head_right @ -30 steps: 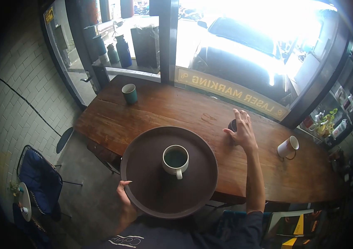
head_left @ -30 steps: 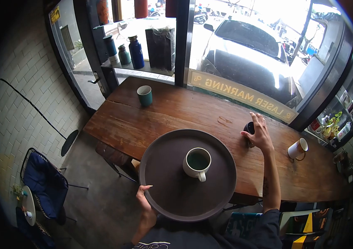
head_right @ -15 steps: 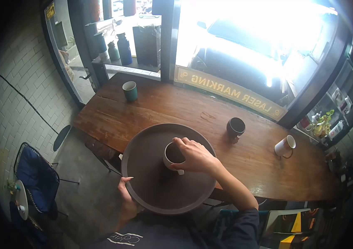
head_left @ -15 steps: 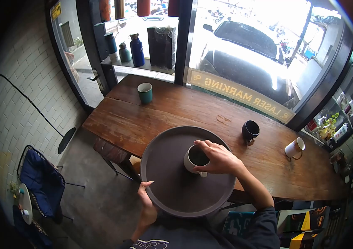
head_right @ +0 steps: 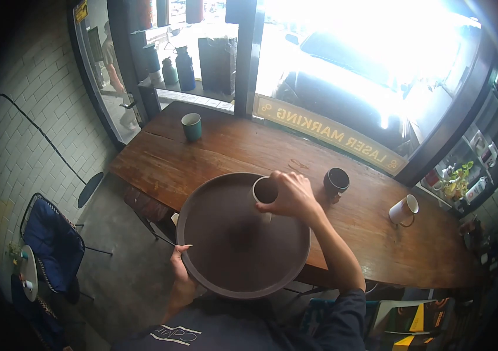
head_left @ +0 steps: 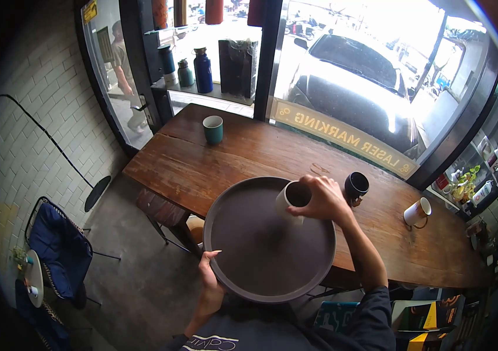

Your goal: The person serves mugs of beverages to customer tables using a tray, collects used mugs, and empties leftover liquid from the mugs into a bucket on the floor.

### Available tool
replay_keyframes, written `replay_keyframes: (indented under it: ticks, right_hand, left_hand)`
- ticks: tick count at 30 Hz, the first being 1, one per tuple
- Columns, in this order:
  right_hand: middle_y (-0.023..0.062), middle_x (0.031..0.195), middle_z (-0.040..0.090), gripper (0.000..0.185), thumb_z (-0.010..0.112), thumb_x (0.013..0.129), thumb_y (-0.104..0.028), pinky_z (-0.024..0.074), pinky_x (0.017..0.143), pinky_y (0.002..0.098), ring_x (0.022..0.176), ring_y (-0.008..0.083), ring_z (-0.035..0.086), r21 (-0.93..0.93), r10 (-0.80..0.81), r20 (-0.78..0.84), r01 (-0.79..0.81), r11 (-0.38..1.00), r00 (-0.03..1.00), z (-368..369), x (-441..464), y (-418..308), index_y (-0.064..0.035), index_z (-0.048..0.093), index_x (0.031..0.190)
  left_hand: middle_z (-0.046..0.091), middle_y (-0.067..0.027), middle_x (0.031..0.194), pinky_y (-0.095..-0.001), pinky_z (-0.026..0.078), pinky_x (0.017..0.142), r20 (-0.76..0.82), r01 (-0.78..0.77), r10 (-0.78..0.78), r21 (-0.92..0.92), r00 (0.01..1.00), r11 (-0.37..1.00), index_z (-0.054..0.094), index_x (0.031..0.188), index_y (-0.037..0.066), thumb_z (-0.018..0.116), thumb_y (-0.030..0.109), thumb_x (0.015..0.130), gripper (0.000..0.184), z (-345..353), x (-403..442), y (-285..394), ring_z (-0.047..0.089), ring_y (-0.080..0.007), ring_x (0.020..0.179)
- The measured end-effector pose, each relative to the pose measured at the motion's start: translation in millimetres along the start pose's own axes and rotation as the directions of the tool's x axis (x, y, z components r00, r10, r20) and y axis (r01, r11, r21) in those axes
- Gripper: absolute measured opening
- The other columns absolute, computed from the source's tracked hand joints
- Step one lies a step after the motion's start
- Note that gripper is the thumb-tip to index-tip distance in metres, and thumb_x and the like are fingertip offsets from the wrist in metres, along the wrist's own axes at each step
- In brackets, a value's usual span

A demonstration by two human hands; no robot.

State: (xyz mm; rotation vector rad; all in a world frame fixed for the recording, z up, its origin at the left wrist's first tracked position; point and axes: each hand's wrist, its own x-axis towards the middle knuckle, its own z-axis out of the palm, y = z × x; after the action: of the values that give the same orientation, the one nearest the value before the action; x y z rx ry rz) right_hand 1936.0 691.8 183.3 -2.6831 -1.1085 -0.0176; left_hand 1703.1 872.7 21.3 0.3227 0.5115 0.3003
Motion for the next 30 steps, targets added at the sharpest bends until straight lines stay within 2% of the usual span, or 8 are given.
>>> replay_keyframes:
  ticks: [6,8,18,24,26,27,29,30]
  right_hand:
    - [0.0188,0.082,0.069,0.064,0.08,0.054,-0.054,0.0531,0.073,0.0371,0.079,0.0278,0.069,-0.041,0.178,-0.163,-0.187,0.982,0.971,-13,37,58,0.002,0.069,0.083]
    - [0.0186,0.077,0.069,0.063,0.079,0.053,-0.056,0.0531,0.07,0.0374,0.075,0.0282,0.069,-0.019,0.304,-0.107,-0.307,0.951,0.947,-14,51,77,0.0013,0.068,0.077]
    - [0.0201,0.099,0.069,0.069,0.081,0.055,-0.054,0.0531,0.082,0.0394,0.094,0.0304,0.067,0.016,0.496,-0.072,-0.496,0.868,0.865,14,84,125,0.0014,0.069,0.095]
    - [0.0246,0.108,0.064,0.078,0.081,0.059,-0.053,0.0486,0.091,0.0416,0.104,0.0335,0.062,0.113,0.419,-0.027,-0.413,0.904,0.908,27,79,140,0.0047,0.063,0.108]
    - [0.0251,0.124,0.054,0.092,0.077,0.061,-0.063,0.0439,0.097,0.0406,0.118,0.0366,0.053,0.114,0.34,-0.294,-0.321,0.94,0.893,34,64,136,0.0041,0.056,0.121]
    - [0.0278,0.126,0.049,0.092,0.077,0.067,-0.056,0.0435,0.098,0.0418,0.117,0.0394,0.051,0.163,0.341,-0.269,-0.306,0.938,0.901,19,49,121,0.0059,0.048,0.129]
    - [0.0236,0.115,0.059,0.056,0.069,0.082,-0.045,0.0482,0.087,0.0439,0.104,0.0356,0.06,0.22,0.411,-0.342,-0.353,0.909,0.845,6,24,110,0.0013,0.061,0.112]
    - [0.0196,0.094,0.066,0.042,0.067,0.084,-0.04,0.0502,0.077,0.0442,0.089,0.0343,0.066,0.248,0.483,-0.32,-0.42,0.873,0.815,2,10,110,0.0,0.066,0.096]
  left_hand:
    - [0.064,-0.0123,0.098,-0.0365,0.052,0.08,0.012,0.017,-0.017,0.039,1.0,0.999,0.058,0.106,0.0,0.053,0.027,0.08,0.037,5,-10,-1,0.063,-0.0256,0.088]
    - [0.064,-0.0124,0.099,-0.0364,0.052,0.081,0.016,0.016,-0.017,0.049,1.0,0.999,0.057,0.108,0.0,0.053,0.027,0.081,0.038,0,-8,-3,0.063,-0.0256,0.089]
    - [0.064,-0.0151,0.104,-0.0375,0.051,0.082,0.066,0.011,-0.015,0.056,0.998,0.998,0.059,0.108,0.0,0.049,0.03,0.084,0.039,-7,-5,-3,0.063,-0.027,0.094]
    - [0.063,-0.0163,0.106,-0.0387,0.052,0.085,0.1,0.061,-0.067,0.063,0.993,0.996,0.057,0.112,-0.002,0.048,0.032,0.085,0.044,-11,0,2,0.063,-0.0285,0.096]
    - [0.064,-0.0151,0.105,-0.0373,0.051,0.084,0.097,0.07,-0.078,0.08,0.992,0.994,0.058,0.112,-0.001,0.049,0.031,0.085,0.043,-5,-3,4,0.063,-0.0271,0.094]
    - [0.065,-0.0139,0.103,-0.0359,0.051,0.083,0.091,0.071,-0.079,0.092,0.993,0.993,0.058,0.111,0.0,0.051,0.031,0.084,0.041,-3,-4,5,0.063,-0.0257,0.092]
    - [0.065,-0.0139,0.102,-0.0359,0.051,0.083,0.135,0.103,-0.116,0.102,0.984,0.989,0.058,0.111,0.001,0.051,0.031,0.084,0.041,-6,0,10,0.063,-0.0257,0.092]
    - [0.065,-0.0138,0.102,-0.0359,0.051,0.082,0.18,0.132,-0.151,0.114,0.972,0.985,0.058,0.111,0.001,0.051,0.031,0.084,0.041,-7,0,12,0.063,-0.0257,0.092]
